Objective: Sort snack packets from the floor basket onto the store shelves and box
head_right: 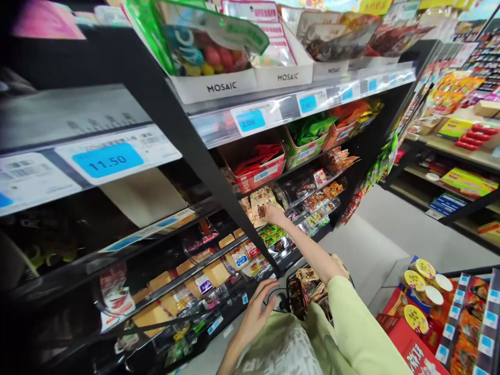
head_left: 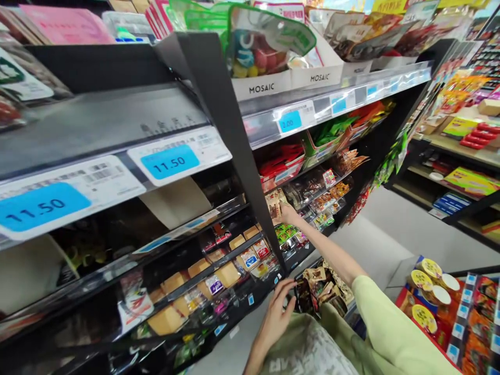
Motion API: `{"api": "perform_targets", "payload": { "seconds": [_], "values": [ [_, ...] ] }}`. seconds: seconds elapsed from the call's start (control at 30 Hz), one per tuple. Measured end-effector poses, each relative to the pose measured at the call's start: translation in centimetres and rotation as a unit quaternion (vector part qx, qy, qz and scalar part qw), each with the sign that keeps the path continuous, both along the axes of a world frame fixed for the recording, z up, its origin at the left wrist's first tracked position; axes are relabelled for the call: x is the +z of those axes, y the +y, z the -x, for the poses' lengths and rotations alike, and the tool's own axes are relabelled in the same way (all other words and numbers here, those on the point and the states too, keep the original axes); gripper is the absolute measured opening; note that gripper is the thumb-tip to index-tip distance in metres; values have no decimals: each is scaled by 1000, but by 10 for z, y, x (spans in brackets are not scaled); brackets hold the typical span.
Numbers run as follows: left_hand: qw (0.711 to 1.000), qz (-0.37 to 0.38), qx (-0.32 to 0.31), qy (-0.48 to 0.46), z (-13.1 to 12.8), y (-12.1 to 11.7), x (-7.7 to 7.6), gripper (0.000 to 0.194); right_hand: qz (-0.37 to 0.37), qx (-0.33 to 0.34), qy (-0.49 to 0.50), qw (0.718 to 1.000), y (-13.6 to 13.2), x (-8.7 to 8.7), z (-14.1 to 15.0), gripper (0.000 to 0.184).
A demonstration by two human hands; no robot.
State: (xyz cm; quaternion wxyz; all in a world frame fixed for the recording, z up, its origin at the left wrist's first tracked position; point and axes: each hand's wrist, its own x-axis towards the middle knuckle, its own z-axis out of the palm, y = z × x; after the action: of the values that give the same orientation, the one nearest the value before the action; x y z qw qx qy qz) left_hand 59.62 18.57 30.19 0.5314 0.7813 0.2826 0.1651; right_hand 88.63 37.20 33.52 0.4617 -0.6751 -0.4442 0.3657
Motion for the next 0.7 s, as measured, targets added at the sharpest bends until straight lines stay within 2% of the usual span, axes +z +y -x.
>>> {"api": "perform_targets", "payload": {
  "seconds": [0.1, 0.23, 0.33, 0.43, 0.57, 0.7],
  "values": [
    [1000, -12, -10, 1, -5, -7, 1, 38, 42, -33, -135, 989, 18, -9, 1, 56],
    [1000, -9, -8, 2, -6, -17, 1, 38, 24, -28, -154, 987, 31, -13, 6, 44],
    [1000, 1, 4, 6, -3, -22, -1, 37, -24, 15, -193, 981, 31, -15, 11, 41],
    [1000, 1, 8, 10, 0, -25, -5, 36, -70, 72, -276, 956, 30, -17, 16, 44],
    [999, -35, 1, 15, -1, -19, -7, 35, -71, 68, -304, 947, 29, -19, 16, 49],
    [995, -101, -2, 24, -12, 0, 5, 35, -58, 47, -291, 954, 26, -19, 12, 48]
  ]
}}
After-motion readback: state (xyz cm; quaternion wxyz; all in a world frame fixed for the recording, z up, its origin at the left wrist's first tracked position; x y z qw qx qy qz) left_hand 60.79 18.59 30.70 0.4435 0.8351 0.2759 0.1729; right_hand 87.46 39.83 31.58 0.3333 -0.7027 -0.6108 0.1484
